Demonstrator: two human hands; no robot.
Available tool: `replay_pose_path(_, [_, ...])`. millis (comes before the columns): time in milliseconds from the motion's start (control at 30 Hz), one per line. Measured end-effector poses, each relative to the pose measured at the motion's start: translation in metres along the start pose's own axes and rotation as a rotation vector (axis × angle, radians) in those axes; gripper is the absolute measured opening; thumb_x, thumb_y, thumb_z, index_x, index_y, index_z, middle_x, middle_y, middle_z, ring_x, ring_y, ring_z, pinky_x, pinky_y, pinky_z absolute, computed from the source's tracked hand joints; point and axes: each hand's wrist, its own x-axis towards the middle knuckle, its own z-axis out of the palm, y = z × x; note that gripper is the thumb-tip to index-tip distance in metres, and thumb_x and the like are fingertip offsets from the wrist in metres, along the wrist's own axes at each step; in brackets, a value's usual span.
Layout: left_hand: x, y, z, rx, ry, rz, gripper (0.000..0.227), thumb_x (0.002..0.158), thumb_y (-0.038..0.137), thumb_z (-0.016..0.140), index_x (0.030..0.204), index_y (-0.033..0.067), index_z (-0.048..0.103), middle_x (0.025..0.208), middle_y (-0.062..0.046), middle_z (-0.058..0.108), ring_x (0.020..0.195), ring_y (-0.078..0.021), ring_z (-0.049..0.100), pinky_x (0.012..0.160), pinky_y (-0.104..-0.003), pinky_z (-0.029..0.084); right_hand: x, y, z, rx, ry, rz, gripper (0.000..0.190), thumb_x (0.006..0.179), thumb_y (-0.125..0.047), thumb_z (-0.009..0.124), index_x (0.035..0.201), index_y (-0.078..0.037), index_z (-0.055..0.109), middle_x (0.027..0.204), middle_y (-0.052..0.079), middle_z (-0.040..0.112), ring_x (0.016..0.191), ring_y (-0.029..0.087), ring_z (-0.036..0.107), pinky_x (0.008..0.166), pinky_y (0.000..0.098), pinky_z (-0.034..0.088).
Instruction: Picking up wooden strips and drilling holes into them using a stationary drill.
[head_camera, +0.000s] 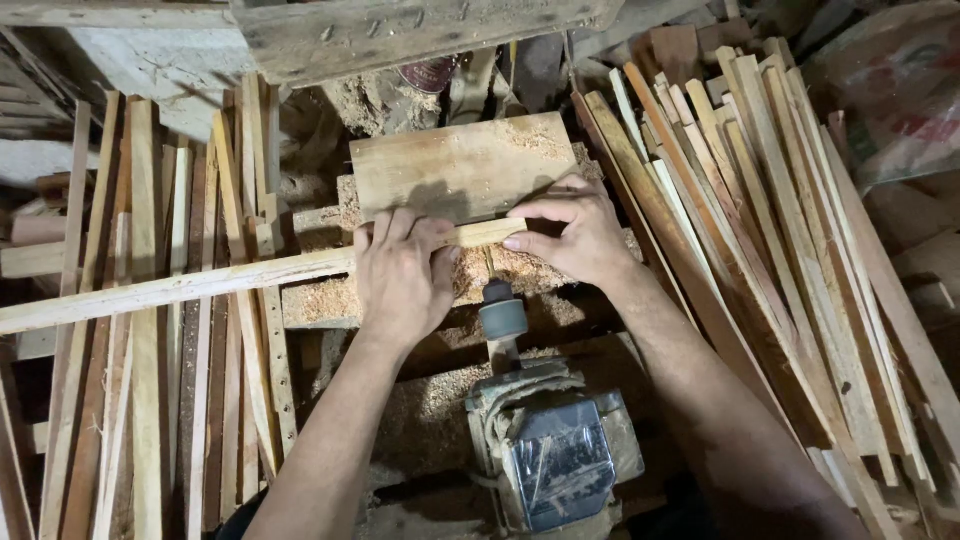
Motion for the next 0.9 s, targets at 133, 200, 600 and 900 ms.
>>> replay_pose_path(133, [0.006,0.007,-0.013,0.016,0.009,-0.001,0.018,0.091,0.028,0.075,0.107,0.0195,0.076,0.098,-0.001,0.063,0.098,-0.0183,0.05,0.088,-0.037,0.035,0.005,-0.002,0.001,0.022,0.0,-0.002,0.03,0.073,-0.026,0.092,0.1,-0.019,0.081,0.089,0.007,0.078,0.085,0.027,0.066,0.081,0.038,0.044])
replay_pose_path(200, [0.008,0.003,-0.007,0.073,0.04,-0.037,0.015,0.09,0.027,0.076,0.104,0.0217,0.076,0.097,-0.001,0.065,0.096,-0.0185,0.051,0.086,-0.038,0.035,0.003,-0.002,0.007,0.056,0.045,0.021,0.03,0.078,-0.022,0.09,0.106,-0.017,0.079,0.086,0.011,0.077,0.08,0.028,0.065,0.081,0.0391,0.045])
replay_pose_path(600, [0.008,0.007,-0.012,-0.009,-0.018,-0.015,0.023,0.09,0.024,0.076,0.112,0.0174,0.076,0.103,-0.003,0.066,0.101,-0.0197,0.053,0.088,-0.037,0.038,0.008,-0.017,-0.001,0.088,-0.08,-0.015,0.028,0.084,-0.011,0.081,0.111,-0.012,0.075,0.089,0.012,0.076,0.088,0.027,0.066,0.088,0.0401,0.042])
replay_pose_path(900, [0.009,0.016,-0.025,0.001,0.019,0.037,0.019,0.092,0.025,0.075,0.11,0.0177,0.075,0.102,-0.002,0.06,0.1,-0.0189,0.05,0.088,-0.036,0.038,0.013,-0.017,-0.003,0.072,-0.091,-0.055,0.026,0.084,-0.014,0.083,0.109,-0.011,0.077,0.082,0.012,0.075,0.08,0.028,0.068,0.082,0.0381,0.046])
